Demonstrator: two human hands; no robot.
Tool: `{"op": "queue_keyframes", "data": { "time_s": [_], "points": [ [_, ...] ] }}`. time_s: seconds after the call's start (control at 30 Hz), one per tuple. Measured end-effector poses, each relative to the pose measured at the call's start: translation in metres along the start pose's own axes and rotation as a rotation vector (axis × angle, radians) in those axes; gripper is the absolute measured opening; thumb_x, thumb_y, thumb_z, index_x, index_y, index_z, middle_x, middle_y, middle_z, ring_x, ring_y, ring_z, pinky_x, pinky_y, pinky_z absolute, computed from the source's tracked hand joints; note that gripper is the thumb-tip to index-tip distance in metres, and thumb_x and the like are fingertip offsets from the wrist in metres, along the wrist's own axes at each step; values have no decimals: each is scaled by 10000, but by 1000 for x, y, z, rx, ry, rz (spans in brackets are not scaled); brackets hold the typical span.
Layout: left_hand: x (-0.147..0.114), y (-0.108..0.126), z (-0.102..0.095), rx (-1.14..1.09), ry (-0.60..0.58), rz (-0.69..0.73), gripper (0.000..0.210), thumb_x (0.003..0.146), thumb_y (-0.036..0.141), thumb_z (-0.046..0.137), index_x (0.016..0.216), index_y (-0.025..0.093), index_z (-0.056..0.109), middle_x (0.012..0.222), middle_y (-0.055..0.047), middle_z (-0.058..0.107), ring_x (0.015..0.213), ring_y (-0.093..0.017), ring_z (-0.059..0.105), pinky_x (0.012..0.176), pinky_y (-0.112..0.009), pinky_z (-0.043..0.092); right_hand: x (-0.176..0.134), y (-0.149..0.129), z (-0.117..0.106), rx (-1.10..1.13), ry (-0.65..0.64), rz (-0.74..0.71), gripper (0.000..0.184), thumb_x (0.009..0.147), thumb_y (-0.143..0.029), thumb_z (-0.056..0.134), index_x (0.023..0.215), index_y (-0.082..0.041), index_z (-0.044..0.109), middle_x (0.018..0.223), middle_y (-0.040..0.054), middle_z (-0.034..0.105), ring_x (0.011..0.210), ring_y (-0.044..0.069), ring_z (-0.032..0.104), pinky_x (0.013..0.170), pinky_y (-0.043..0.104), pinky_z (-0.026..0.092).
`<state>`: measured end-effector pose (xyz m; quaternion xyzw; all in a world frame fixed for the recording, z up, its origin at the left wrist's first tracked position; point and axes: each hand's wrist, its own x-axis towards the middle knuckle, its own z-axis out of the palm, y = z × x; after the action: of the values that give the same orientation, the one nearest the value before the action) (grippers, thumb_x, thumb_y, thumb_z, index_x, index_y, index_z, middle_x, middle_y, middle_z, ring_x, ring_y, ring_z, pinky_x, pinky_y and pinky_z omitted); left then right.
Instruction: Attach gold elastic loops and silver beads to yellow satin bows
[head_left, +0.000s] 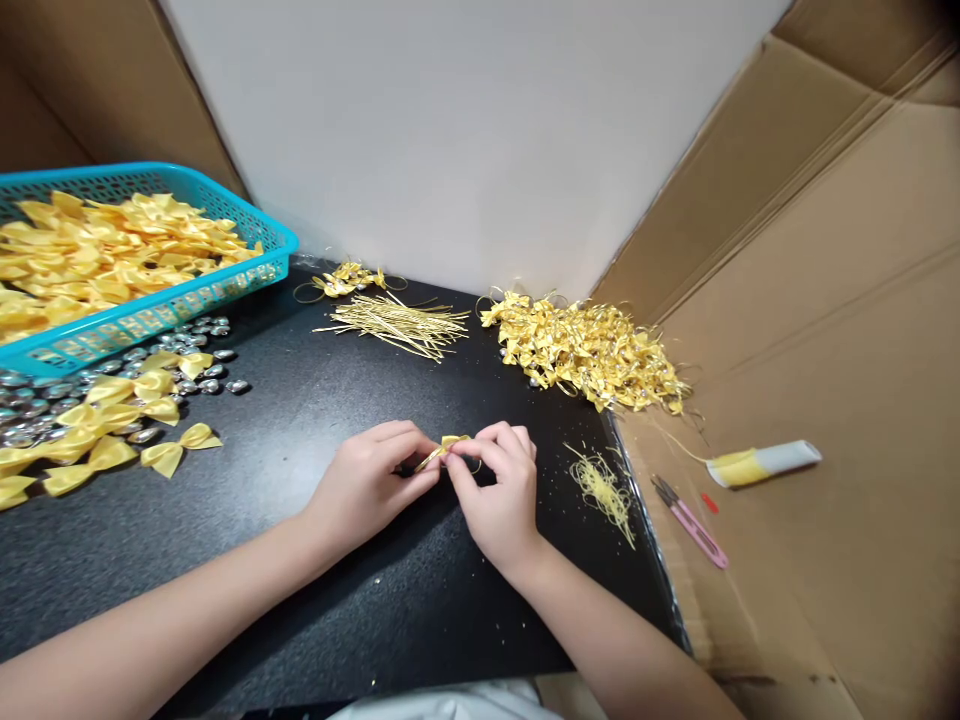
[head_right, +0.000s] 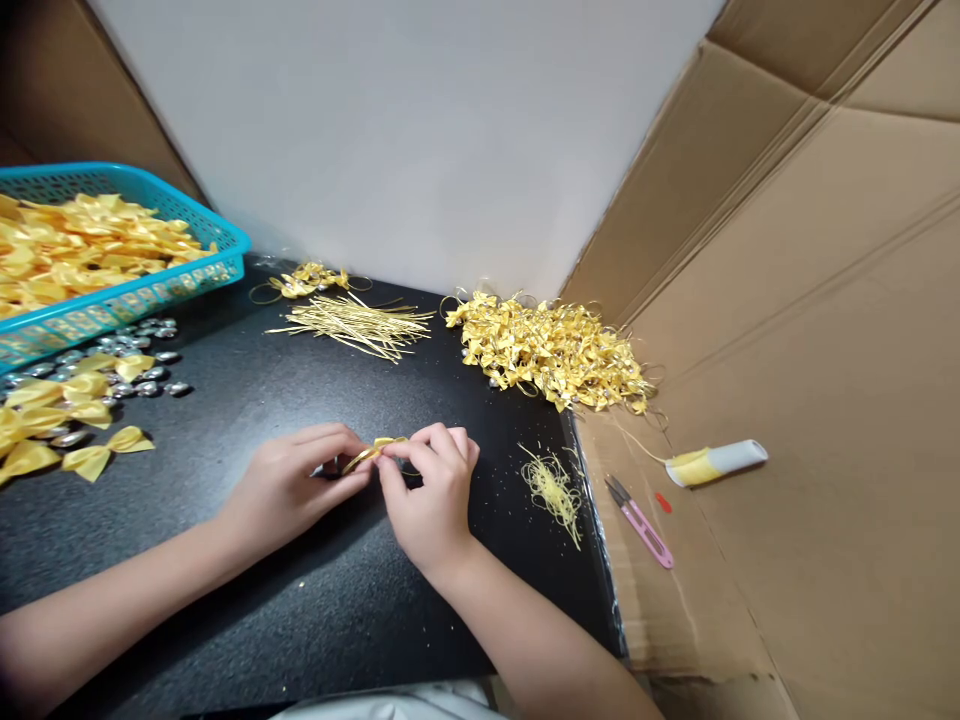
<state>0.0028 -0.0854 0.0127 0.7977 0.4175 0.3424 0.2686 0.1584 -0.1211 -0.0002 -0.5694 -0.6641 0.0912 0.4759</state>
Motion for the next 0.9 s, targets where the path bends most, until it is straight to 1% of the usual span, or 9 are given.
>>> {"op": "queue_keyframes", "data": {
  "time_s": [0.07,0.17,0.27,0.33,0.4,0.53,0.63,0.7,0.9],
  "points": [
    [1,2,-1,-41,-15,-66,197,781,331,598,661,184,651,604,-10,617,574,-139,538,579,-233,397,0,1,0,19,-19,-7,109,823,-146,665,739,-214,680,752,3,602,778,170,536,768,338,383],
    [4,1,-2,-154,-44,-238,191,744,334,610,658,171,657,597,-7,633,562,-140,536,550,-229,390,2,3,-4,61,4,-86,124,868,-158,614,759,-203,649,769,13,594,782,169,540,762,337,396],
    [9,-5,-3,-273,-80,-406,228,710,375,622,645,159,658,607,-12,652,569,-143,541,540,-225,383,7,4,-16,122,69,-176,124,897,-177,581,785,-202,629,775,21,570,796,173,532,750,334,406],
    [12,-10,-3,-312,-101,-484,268,686,413,629,618,154,648,584,-6,633,544,-132,514,524,-221,360,13,6,-27,197,132,-166,121,903,-192,573,790,-206,614,790,22,544,806,173,524,734,325,416],
    [15,-14,-3,-328,-121,-541,294,658,440,630,594,153,633,544,9,592,513,-117,471,503,-215,326,20,8,-39,292,241,-131,123,901,-206,574,779,-209,594,804,15,509,785,162,514,698,307,416],
    [18,-17,-3,-346,-163,-600,305,618,455,633,571,154,610,514,23,544,497,-106,435,488,-209,284,38,14,-63,443,509,-120,143,877,-239,613,750,-198,563,811,-3,462,739,132,476,678,282,384],
    [20,-15,-4,-348,-197,-626,301,611,455,627,575,156,610,513,16,554,490,-107,423,479,-212,275,47,19,-75,473,640,-110,154,859,-260,643,746,-190,565,806,-2,459,749,133,460,692,285,363],
    [21,-15,-5,-352,-216,-634,295,605,450,627,572,157,604,511,16,553,487,-105,415,475,-213,270,49,21,-79,458,668,-111,166,852,-270,653,738,-189,564,798,-3,458,748,135,455,694,288,359],
    [20,-18,-4,-332,-252,-633,291,609,442,620,580,154,597,513,24,541,477,-95,394,470,-211,251,49,23,-80,378,654,-102,191,854,-306,651,737,-190,552,808,0,462,743,137,458,701,297,368]
  ]
}}
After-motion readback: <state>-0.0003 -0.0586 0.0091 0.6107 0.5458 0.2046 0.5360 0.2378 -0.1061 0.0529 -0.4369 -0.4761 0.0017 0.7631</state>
